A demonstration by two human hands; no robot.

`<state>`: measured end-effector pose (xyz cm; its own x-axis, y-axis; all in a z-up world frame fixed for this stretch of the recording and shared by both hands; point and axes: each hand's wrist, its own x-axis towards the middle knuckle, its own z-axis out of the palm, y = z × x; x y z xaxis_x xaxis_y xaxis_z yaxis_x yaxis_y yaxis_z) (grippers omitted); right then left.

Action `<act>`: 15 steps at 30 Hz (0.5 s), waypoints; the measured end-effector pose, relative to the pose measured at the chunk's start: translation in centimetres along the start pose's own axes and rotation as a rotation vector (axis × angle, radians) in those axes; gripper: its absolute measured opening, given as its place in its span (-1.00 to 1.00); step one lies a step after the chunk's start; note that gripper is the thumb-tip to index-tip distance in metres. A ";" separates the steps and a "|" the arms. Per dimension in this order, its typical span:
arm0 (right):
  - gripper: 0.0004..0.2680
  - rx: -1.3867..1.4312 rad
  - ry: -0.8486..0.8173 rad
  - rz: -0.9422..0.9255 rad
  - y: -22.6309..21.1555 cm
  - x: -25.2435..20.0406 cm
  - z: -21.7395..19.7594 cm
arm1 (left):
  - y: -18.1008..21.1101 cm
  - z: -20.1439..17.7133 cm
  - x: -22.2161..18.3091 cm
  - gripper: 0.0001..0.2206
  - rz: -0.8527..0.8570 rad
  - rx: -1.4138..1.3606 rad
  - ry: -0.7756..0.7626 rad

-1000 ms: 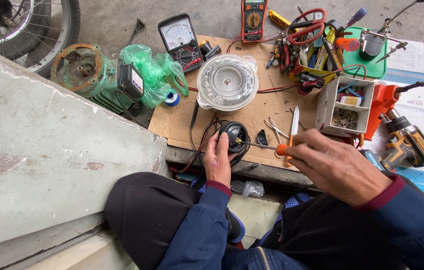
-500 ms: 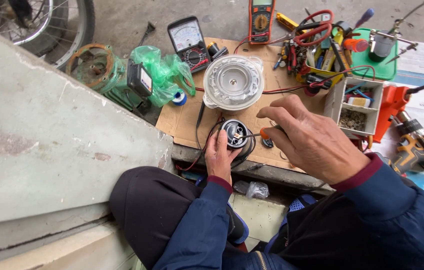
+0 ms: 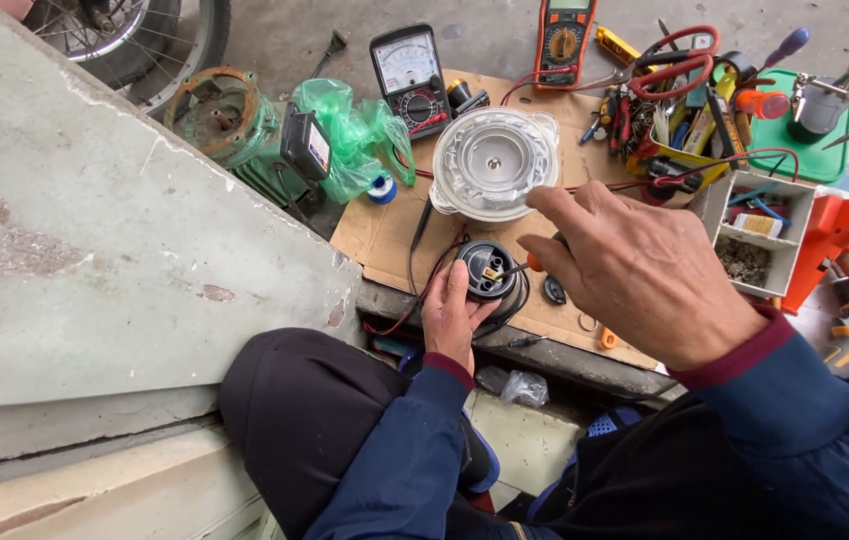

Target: Using a utility knife to scrape and adjust the internal components of a small electric motor housing.

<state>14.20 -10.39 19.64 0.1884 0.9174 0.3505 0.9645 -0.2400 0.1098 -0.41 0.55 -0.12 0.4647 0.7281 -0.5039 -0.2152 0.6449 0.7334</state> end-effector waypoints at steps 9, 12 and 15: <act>-0.76 0.520 -0.141 0.010 0.5 0.8 -0.2 | -0.5 -0.2 0.5 -0.53 0.006 -0.028 -0.019; -0.63 -0.056 0.032 0.142 0.3 0.8 1.1 | -0.2 0.1 0.2 -0.53 0.002 -0.012 -0.005; -0.80 0.101 -0.011 0.036 0.6 1.1 0.5 | -0.1 0.0 -0.1 -0.54 0.011 -0.002 -0.010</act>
<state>15.10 -9.34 19.62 0.2246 0.9124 0.3422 0.9708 -0.2400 0.0027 -0.44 0.46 -0.16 0.4706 0.7331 -0.4910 -0.2223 0.6370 0.7381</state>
